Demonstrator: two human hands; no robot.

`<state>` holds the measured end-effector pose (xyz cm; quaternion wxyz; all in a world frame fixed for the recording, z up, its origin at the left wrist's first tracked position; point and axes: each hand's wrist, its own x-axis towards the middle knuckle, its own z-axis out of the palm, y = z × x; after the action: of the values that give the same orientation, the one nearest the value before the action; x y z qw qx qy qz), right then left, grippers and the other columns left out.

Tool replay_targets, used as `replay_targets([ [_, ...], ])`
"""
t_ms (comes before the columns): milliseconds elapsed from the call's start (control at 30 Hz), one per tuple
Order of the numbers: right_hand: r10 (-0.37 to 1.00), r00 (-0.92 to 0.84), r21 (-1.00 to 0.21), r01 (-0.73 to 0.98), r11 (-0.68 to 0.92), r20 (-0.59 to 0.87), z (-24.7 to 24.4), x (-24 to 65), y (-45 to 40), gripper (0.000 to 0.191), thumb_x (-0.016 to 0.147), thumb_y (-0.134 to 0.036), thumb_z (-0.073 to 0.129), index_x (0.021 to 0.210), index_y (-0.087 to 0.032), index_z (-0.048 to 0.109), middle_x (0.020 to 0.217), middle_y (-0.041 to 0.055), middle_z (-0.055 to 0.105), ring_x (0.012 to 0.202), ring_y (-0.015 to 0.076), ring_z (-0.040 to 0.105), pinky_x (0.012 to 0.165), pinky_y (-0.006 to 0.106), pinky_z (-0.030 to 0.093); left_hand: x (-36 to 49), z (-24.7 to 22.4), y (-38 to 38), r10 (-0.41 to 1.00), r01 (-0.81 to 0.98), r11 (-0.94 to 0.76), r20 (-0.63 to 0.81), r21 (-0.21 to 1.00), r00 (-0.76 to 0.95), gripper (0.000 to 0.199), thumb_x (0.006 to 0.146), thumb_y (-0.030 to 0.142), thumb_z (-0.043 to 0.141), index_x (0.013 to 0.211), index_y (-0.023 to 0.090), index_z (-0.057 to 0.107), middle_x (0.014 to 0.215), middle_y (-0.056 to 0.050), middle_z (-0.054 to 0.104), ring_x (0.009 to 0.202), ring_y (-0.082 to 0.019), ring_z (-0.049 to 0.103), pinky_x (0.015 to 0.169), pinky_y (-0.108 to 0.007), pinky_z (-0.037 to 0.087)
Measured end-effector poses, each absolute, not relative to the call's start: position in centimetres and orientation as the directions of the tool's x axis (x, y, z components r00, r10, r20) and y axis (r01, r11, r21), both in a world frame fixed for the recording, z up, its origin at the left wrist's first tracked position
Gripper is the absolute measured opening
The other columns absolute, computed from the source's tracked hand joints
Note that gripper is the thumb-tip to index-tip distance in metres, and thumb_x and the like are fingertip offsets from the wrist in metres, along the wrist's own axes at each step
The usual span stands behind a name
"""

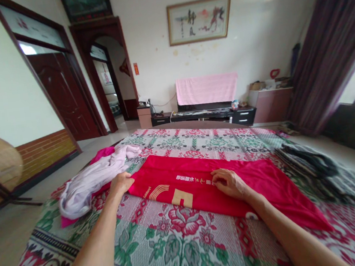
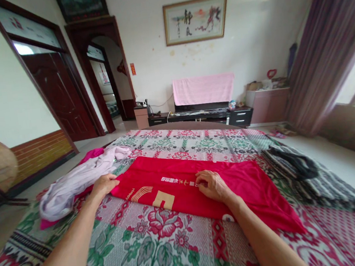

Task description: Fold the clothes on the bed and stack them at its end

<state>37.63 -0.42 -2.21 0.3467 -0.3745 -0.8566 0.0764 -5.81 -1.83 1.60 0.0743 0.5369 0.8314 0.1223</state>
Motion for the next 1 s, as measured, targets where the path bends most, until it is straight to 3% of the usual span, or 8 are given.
replay_targets([
  [133,0.673,-0.478,-0.381,0.573,0.726,0.564,-2.4,37.8,-0.2,0.015,0.071,-0.017,0.055,0.076,-0.021,0.068,0.101,0.0079,0.071,0.094,0.0209,0.067,0.084,0.033,0.052,-5.7,1.2,-1.8,0.890,0.866,0.432,0.036,0.251,-0.455,0.037,0.078,0.030,0.055,0.112,0.021,0.068,0.113,-0.008,0.071,0.104,-0.023,0.065,0.081,-0.028,0.048],
  [233,0.674,-0.476,-0.381,0.573,0.725,0.565,-2.3,37.9,-0.3,0.013,0.071,-0.018,0.055,0.074,-0.021,0.068,0.101,0.0083,0.071,0.093,0.0212,0.067,0.083,0.034,0.052,-5.4,0.7,-1.7,0.882,0.888,0.406,0.163,0.218,-0.443,0.041,0.079,0.031,0.054,0.117,0.022,0.066,0.113,-0.010,0.070,0.104,-0.027,0.064,0.083,-0.033,0.049],
  [333,0.681,-0.486,-0.391,0.571,0.722,0.547,-2.2,37.9,-0.4,0.012,0.072,-0.019,0.055,0.073,-0.021,0.067,0.102,0.0083,0.071,0.094,0.0214,0.067,0.084,0.034,0.052,-5.3,-0.1,-1.2,0.901,0.960,0.226,0.338,0.168,-0.271,0.040,0.083,0.027,0.049,0.119,0.020,0.066,0.113,-0.011,0.068,0.106,-0.024,0.063,0.092,-0.032,0.047],
  [433,0.695,-0.488,-0.415,0.566,0.713,0.528,-2.0,38.0,-0.4,0.013,0.072,-0.018,0.054,0.072,-0.021,0.067,0.104,0.0085,0.071,0.095,0.0215,0.067,0.086,0.034,0.051,-5.5,-1.2,-0.5,0.898,0.990,0.077,0.424,0.117,-0.120,0.037,0.083,0.019,0.046,0.112,0.020,0.069,0.117,-0.010,0.066,0.112,-0.021,0.060,0.100,-0.029,0.043],
  [733,0.709,-0.488,-0.435,0.565,0.701,0.509,-2.2,38.1,-0.2,0.015,0.065,-0.013,0.052,0.067,-0.020,0.065,0.106,0.0094,0.070,0.092,0.0211,0.067,0.083,0.032,0.050,-6.0,-2.2,0.4,0.906,0.991,0.012,0.418,0.130,-0.066,0.023,0.080,0.016,0.050,0.088,0.020,0.071,0.098,-0.006,0.071,0.098,-0.019,0.064,0.091,-0.027,0.047],
  [1000,0.705,-0.479,-0.483,0.515,0.708,0.523,-1.8,38.1,-0.4,0.012,0.068,-0.015,0.050,0.066,-0.020,0.061,0.097,0.0087,0.071,0.087,0.0195,0.067,0.079,0.030,0.050,-5.4,-1.6,0.3,0.864,0.977,0.129,0.464,0.172,-0.196,0.026,0.083,0.020,0.044,0.092,0.019,0.069,0.098,-0.008,0.071,0.096,-0.022,0.065,0.087,-0.032,0.049],
])
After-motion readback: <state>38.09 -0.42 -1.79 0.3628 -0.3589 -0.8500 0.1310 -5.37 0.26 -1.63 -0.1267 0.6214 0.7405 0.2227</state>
